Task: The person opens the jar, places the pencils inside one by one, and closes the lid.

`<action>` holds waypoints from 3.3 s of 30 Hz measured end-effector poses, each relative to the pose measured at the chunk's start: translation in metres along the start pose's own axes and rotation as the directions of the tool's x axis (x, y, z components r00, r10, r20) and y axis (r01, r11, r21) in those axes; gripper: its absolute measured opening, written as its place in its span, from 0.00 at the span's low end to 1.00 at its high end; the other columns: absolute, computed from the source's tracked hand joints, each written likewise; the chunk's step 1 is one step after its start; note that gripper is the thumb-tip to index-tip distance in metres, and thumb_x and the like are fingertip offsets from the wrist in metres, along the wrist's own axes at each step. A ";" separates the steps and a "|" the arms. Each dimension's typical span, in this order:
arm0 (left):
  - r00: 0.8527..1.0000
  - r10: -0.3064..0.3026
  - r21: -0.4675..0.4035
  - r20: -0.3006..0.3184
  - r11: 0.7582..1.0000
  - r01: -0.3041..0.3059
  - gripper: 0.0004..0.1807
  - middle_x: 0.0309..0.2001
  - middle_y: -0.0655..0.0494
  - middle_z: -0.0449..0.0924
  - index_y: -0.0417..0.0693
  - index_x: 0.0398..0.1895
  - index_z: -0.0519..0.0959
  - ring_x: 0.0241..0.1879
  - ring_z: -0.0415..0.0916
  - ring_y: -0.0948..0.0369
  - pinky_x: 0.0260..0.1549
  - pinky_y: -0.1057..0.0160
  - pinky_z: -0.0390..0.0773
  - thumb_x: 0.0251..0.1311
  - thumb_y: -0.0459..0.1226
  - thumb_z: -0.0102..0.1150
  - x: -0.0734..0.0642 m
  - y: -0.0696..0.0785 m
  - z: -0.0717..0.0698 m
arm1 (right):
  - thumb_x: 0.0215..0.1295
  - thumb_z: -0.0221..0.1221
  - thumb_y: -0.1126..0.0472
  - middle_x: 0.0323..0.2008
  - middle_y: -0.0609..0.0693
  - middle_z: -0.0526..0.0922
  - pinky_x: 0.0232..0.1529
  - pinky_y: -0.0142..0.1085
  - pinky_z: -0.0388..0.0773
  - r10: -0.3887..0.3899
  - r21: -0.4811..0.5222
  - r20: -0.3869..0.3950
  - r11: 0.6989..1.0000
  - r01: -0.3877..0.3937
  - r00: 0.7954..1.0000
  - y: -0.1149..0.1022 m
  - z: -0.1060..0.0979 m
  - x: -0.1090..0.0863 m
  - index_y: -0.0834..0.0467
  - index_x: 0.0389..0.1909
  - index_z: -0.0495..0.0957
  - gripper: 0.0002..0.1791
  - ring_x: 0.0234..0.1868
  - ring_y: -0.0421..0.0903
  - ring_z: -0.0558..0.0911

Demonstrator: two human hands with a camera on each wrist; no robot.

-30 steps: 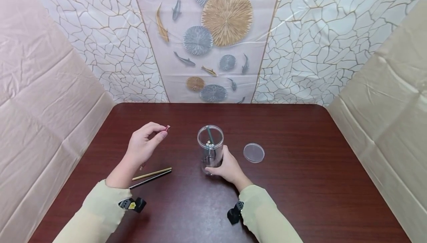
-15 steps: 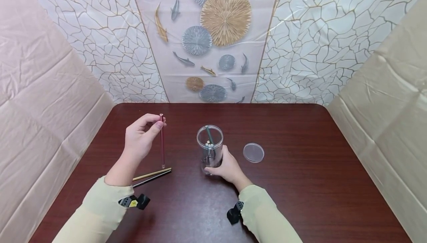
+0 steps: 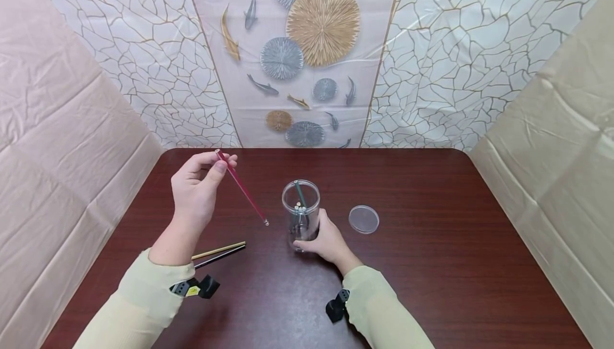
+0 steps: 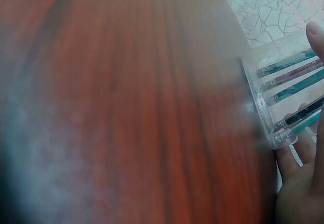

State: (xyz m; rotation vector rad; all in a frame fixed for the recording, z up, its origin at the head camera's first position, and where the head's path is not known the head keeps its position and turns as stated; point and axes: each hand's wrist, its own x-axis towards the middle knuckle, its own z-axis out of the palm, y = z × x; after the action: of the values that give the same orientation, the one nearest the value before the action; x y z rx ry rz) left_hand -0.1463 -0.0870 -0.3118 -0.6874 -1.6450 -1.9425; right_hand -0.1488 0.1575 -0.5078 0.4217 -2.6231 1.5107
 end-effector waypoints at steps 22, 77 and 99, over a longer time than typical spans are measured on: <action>0.995 0.089 -0.054 -0.044 0.994 -0.091 0.12 0.34 0.59 0.82 0.27 0.34 0.75 0.35 0.80 0.63 0.40 0.63 0.78 0.59 0.32 0.60 0.017 0.007 0.032 | 0.37 0.76 0.53 0.46 0.54 0.79 0.51 0.46 0.71 0.018 0.001 0.004 1.000 -0.018 1.000 0.000 0.000 0.000 0.60 0.60 0.59 0.50 0.49 0.48 0.77; 0.869 0.218 0.537 0.444 0.712 -0.453 0.19 0.41 0.48 0.74 0.42 0.42 0.83 0.44 0.71 0.53 0.51 0.47 0.61 0.43 0.37 0.69 -0.033 -0.074 0.027 | 0.35 0.76 0.53 0.52 0.57 0.76 0.53 0.47 0.69 0.019 -0.005 -0.003 1.000 -0.019 1.000 0.002 -0.001 0.003 0.59 0.62 0.57 0.52 0.53 0.49 0.75; 0.869 -0.351 0.748 0.349 0.663 -0.033 0.21 0.40 0.54 0.75 0.46 0.48 0.82 0.43 0.71 0.54 0.44 0.53 0.69 0.50 0.43 0.70 -0.095 -0.125 -0.072 | 0.36 0.76 0.53 0.48 0.55 0.78 0.54 0.46 0.69 0.052 -0.017 0.014 0.999 -0.052 0.999 0.003 0.001 0.004 0.59 0.59 0.59 0.50 0.52 0.49 0.75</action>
State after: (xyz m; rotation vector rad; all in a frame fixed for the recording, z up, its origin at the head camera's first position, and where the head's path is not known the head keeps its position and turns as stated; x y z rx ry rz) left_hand -0.1621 -0.1354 -0.4768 -0.7003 -2.6419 -1.0218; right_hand -0.1529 0.1571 -0.5101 0.3674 -2.6762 1.5054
